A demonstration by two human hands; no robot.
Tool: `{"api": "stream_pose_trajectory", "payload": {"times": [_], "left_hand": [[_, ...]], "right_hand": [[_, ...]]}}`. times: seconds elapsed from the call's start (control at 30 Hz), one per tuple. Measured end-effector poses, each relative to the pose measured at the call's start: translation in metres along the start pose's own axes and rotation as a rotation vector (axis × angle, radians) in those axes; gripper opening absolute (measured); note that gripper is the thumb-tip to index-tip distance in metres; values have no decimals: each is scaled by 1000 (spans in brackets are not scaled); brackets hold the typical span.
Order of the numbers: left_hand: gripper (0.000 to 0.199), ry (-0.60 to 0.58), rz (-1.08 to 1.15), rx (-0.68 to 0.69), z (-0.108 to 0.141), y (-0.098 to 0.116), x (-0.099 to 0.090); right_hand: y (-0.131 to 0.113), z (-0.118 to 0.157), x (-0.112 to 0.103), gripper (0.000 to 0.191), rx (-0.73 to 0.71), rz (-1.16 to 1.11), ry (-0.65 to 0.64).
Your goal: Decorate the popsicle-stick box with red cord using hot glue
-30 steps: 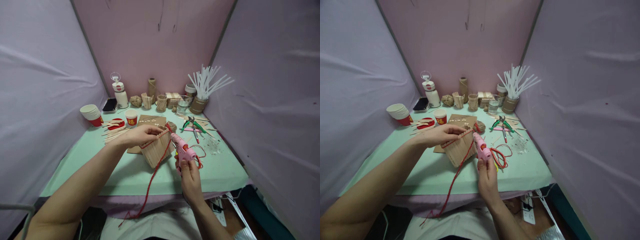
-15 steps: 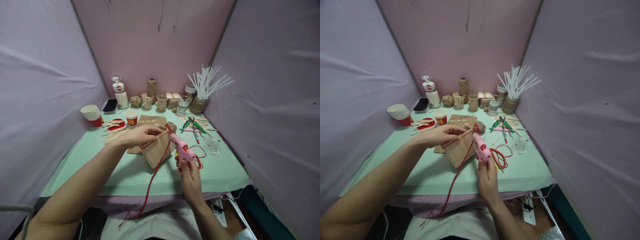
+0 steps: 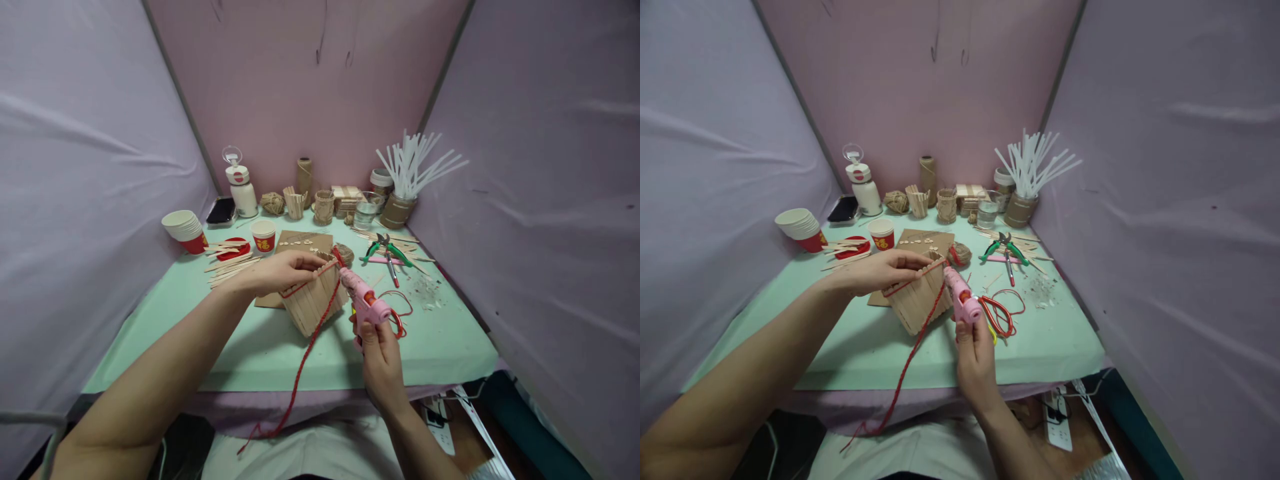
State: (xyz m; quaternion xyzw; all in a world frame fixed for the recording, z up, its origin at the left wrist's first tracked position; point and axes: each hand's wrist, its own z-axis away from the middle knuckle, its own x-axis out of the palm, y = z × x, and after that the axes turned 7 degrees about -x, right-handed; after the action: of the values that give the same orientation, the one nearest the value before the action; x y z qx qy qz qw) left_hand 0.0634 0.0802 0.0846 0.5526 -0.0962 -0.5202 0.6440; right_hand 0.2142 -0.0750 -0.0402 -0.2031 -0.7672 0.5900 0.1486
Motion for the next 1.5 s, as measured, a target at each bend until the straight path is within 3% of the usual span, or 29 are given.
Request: {"api": "stream_pose_trajectory", "payload": {"times": [1.5], "left_hand": [[39,16,-8,41,-6,-13,-3]], "right_hand": [[-6,11,1,46,-43,-19,-92]]}}
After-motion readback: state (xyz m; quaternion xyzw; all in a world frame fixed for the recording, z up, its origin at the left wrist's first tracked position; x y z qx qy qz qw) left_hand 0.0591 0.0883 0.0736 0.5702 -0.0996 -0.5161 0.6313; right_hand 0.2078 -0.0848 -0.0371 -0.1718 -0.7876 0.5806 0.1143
